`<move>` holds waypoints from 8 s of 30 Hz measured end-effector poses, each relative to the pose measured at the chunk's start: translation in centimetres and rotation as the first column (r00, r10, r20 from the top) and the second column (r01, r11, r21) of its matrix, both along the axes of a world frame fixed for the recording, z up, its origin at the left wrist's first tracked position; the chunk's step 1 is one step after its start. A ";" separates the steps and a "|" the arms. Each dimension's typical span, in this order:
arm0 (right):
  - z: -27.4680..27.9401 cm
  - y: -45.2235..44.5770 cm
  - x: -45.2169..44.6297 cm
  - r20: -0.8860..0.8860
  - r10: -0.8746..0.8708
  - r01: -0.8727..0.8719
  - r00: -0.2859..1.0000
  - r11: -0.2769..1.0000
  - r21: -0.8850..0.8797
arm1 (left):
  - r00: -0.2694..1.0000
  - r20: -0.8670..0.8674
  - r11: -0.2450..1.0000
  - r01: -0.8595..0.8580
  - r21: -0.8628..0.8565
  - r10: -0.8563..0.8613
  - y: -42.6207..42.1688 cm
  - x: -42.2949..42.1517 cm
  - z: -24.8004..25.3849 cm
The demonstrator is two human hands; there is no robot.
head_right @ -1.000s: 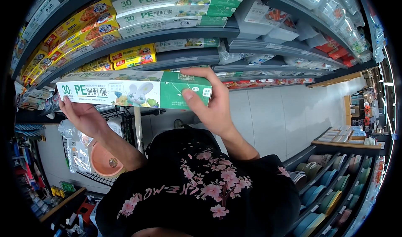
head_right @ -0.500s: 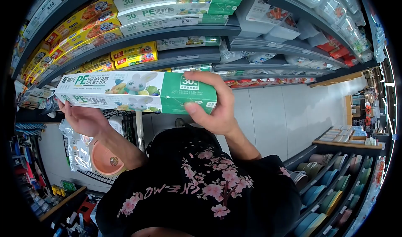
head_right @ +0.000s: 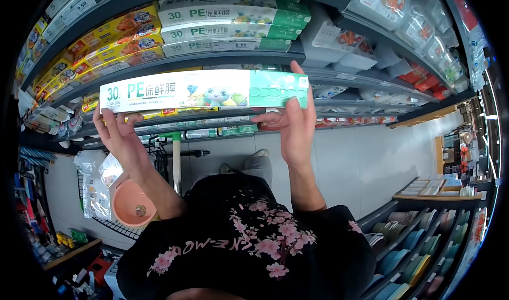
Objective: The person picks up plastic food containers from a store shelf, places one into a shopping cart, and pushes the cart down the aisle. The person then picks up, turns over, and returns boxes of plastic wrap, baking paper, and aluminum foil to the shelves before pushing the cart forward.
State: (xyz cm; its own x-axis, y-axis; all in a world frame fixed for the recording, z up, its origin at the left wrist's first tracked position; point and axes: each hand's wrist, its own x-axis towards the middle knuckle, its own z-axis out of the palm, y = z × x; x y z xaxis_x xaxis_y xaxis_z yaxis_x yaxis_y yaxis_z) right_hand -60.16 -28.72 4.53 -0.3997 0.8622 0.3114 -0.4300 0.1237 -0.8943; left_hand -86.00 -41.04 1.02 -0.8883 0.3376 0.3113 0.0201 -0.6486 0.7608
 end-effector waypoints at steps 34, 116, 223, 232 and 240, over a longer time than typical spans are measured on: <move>0.3 4.7 0.0 0.160 -0.435 0.417 0.886 0.899 0.132 | 0.971 -0.209 0.993 0.116 -0.020 -0.117 2.5 1.7 0.7; 0.5 15.2 -5.0 0.076 -0.627 0.534 0.776 0.716 0.450 | 0.962 -0.151 0.955 0.192 -0.228 -0.229 15.0 -0.3 4.5; 0.7 10.3 1.9 -0.346 -0.348 0.379 0.871 0.925 0.024 | 0.766 -0.462 0.856 -0.516 -0.028 0.447 4.9 6.8 9.1; -0.9 10.6 2.3 -0.264 -0.400 0.410 0.878 0.912 -0.019 | 0.910 -0.342 0.970 -0.243 0.022 0.236 5.0 8.4 9.0; -2.2 10.5 1.5 -0.270 -0.407 0.408 0.873 0.911 -0.055 | 0.893 -0.315 0.946 -0.298 0.125 0.323 5.1 8.9 8.4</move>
